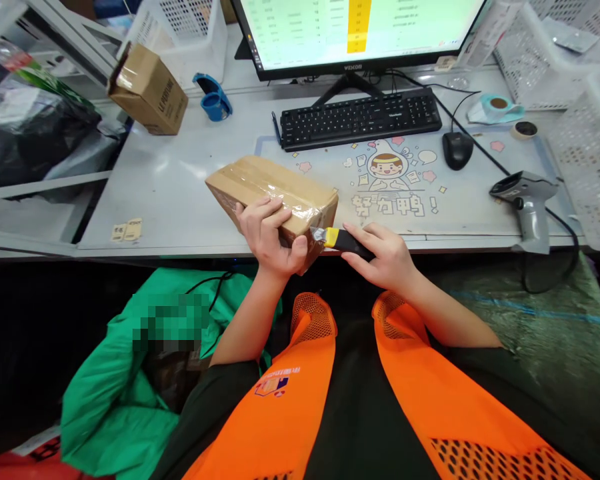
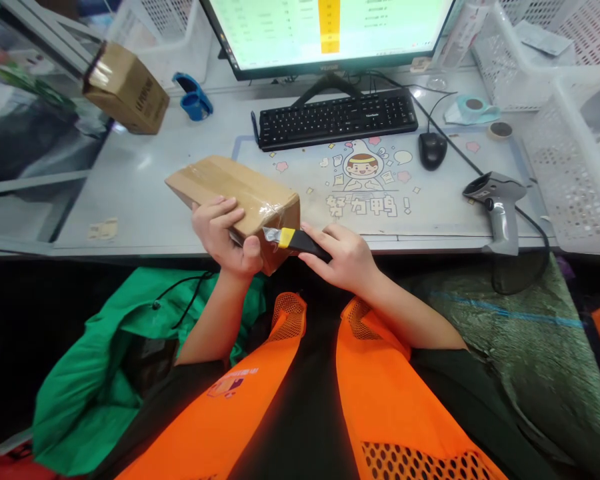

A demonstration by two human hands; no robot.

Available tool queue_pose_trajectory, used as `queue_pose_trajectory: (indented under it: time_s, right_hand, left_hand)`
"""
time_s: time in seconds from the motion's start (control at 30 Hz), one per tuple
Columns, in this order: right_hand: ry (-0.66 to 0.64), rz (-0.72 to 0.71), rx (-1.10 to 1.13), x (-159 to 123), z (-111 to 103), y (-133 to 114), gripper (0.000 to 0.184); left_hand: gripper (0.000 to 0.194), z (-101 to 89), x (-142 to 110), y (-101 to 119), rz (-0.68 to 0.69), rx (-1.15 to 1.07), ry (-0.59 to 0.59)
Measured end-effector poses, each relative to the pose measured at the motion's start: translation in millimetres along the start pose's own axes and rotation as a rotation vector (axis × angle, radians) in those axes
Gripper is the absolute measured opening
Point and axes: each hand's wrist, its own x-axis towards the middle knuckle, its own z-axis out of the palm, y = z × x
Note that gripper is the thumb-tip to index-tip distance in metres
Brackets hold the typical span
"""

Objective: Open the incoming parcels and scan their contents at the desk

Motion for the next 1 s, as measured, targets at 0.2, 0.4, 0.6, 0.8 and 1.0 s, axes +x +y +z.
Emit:
queue_pose_trajectory:
  time_s: [0.2,0.4,0.6,0.8,1.0]
  right_hand:
    - [0.051,-0.048,-0.002,2.5,3.1,2.5,0.052]
    - [0.040,-0.082,-0.008,4.3,4.5,2.7,0.053]
    - [0.060,-0.089,-0.011,3.8,7.8,4.8,0.054]
    - [0.045,-0.079,0.027,6.9,5.2,10.5,0.055]
    - [0.023,-0.061,0.011,7.8,4.0,2.8,0.054]
  left_hand:
    - [0.041,0.8,6.3,4.1,0.069,0.007,0.045]
    - [0.038,1.2,10.1,6.2,0.138,0.025,0.077]
    - [0.039,1.9,12.4,7.9,0.152,0.029,0.107]
    - [0.039,1.9,12.2,8.0,0.144,0.016,0.105]
    - [0.038,0.9,12.2,8.0,0.151,0.035,0.108]
